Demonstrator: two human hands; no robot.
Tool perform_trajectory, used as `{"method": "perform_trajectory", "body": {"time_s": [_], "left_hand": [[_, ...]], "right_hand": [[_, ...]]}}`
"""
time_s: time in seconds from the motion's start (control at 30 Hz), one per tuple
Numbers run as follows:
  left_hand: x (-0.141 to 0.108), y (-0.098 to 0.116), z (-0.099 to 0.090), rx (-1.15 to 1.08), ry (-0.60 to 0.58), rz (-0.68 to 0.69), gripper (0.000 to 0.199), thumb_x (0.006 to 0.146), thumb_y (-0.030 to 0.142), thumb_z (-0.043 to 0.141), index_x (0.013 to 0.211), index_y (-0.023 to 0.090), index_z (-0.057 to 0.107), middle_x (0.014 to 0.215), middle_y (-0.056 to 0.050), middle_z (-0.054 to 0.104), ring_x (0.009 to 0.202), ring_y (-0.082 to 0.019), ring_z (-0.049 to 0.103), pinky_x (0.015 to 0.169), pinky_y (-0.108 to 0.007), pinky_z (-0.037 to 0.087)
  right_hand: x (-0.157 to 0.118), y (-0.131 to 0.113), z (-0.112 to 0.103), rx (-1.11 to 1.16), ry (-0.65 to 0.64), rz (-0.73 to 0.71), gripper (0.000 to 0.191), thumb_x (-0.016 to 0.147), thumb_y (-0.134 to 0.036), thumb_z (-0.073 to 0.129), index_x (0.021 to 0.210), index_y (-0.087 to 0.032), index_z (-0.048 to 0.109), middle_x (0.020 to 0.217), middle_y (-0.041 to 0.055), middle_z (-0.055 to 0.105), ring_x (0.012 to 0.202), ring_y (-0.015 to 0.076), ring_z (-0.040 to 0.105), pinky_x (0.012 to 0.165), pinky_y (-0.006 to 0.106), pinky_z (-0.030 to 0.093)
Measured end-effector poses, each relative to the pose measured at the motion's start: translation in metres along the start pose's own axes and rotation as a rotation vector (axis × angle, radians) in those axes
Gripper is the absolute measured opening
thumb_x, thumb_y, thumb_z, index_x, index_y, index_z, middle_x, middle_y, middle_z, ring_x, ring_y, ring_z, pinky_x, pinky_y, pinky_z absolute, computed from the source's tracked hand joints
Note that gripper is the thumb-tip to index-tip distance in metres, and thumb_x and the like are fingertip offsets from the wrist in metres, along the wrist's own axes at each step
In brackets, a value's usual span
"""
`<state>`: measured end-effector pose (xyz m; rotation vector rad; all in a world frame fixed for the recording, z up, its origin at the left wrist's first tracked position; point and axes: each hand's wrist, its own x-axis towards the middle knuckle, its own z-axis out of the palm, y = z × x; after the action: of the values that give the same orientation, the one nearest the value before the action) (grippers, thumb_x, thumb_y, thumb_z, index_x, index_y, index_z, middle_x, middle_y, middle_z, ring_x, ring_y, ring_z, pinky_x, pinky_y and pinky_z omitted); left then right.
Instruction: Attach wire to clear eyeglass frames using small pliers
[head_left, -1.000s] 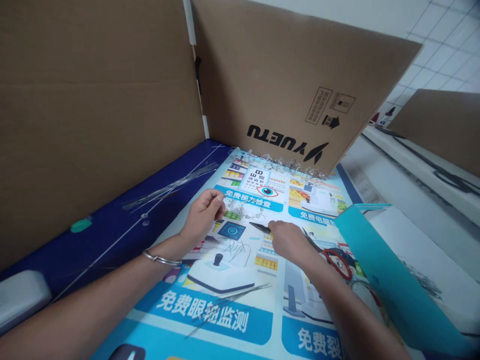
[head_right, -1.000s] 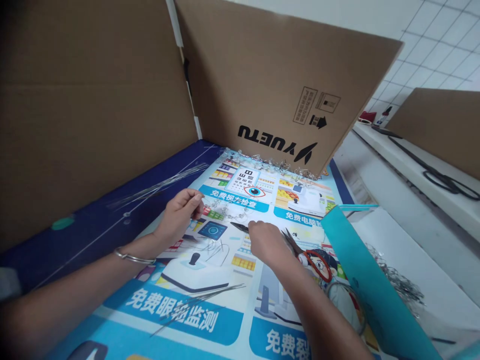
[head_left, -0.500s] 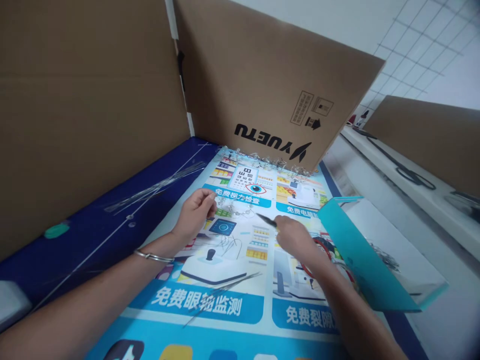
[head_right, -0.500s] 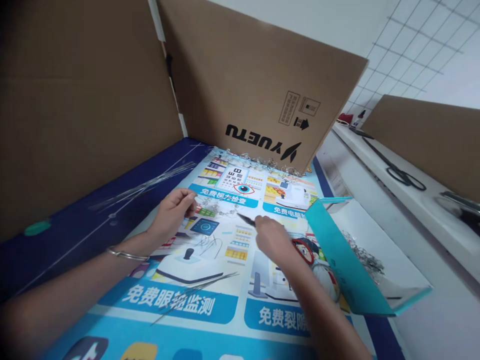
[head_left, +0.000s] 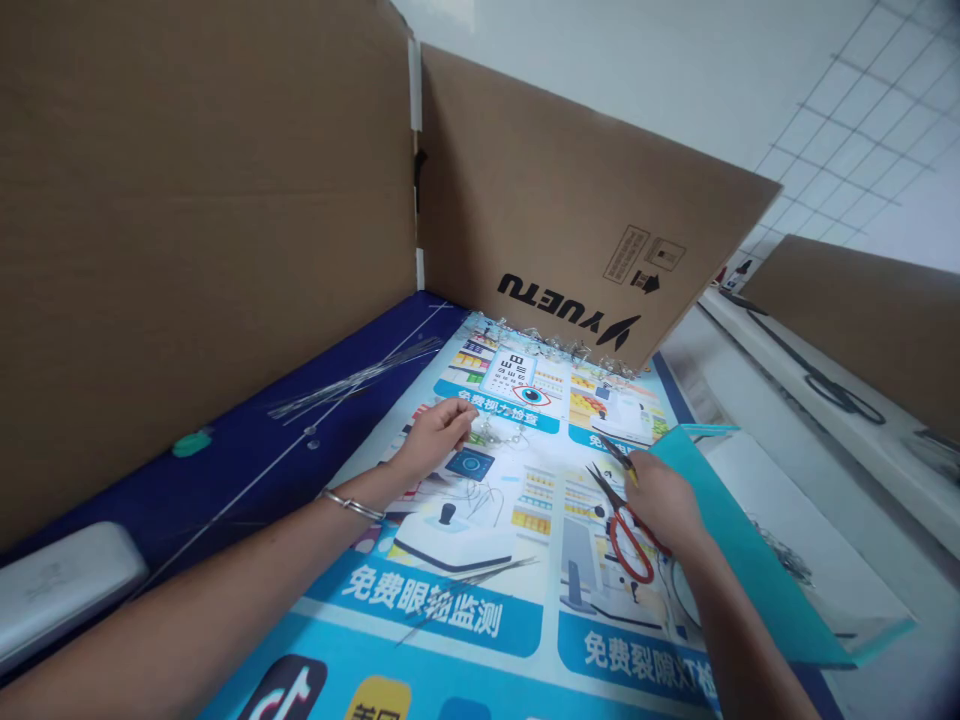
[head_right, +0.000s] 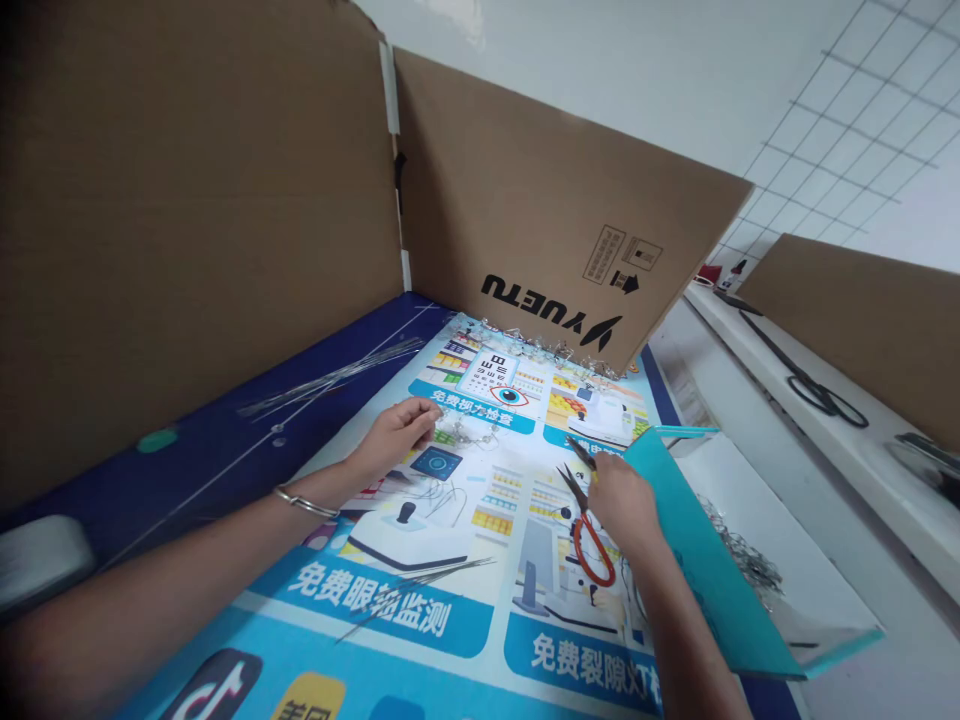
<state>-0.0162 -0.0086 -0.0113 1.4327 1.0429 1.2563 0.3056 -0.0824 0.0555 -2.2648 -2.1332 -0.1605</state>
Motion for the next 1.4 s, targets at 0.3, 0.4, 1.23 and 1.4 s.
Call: {"method": "perform_trajectory", "body": {"time_s": [0.3,0.4,1.23,1.4], "left_hand": [[-0.006,0.006,-0.002,0.152,-0.152,0.136,0.02,0.082,0.032,0.043,0.082,0.017,0.056,0.057,0.003,0.05,0.052,-0.009,0.047,0.051,-0.02,0.037],[-0.008,0.013,-0.004,0.165,-0.178,0.182,0.019,0.082,0.028,0.043,0.081,0.016,0.058,0.063,0.002,0.053,0.057,-0.009,0.047,0.055,-0.02,0.038],[0.011,0.025,0.039,-0.409,0.031,-0.275,0.032,0.072,0.044,0.059,0.085,0.015,0.055,0.08,-0.007,0.064,0.07,-0.016,0.061,0.063,-0.027,0.047],[0.024,0.017,0.013,-0.406,-0.043,-0.333,0.031,0.073,0.043,0.058,0.083,0.014,0.054,0.071,-0.005,0.064,0.059,-0.015,0.061,0.054,-0.025,0.045]], "right_hand": [[0.025,-0.144,0.017,0.842,-0.049,-0.333,0.014,0.078,-0.033,0.048,0.08,-0.021,0.055,0.07,-0.0023,0.057,0.063,0.0114,0.051,0.058,0.022,0.038],[0.033,-0.163,0.031,0.991,-0.091,-0.255,0.016,0.078,-0.034,0.047,0.081,-0.021,0.054,0.062,-0.0037,0.053,0.057,0.0109,0.049,0.055,0.022,0.038],[0.023,-0.135,0.044,1.049,0.115,-0.247,0.017,0.081,-0.034,0.045,0.087,-0.019,0.052,0.075,-0.0002,0.054,0.065,0.0126,0.047,0.06,0.024,0.039],[0.034,-0.114,0.054,0.549,0.372,-0.45,0.022,0.082,-0.029,0.045,0.098,-0.017,0.054,0.088,0.0084,0.054,0.086,0.0205,0.048,0.076,0.033,0.039]]}}
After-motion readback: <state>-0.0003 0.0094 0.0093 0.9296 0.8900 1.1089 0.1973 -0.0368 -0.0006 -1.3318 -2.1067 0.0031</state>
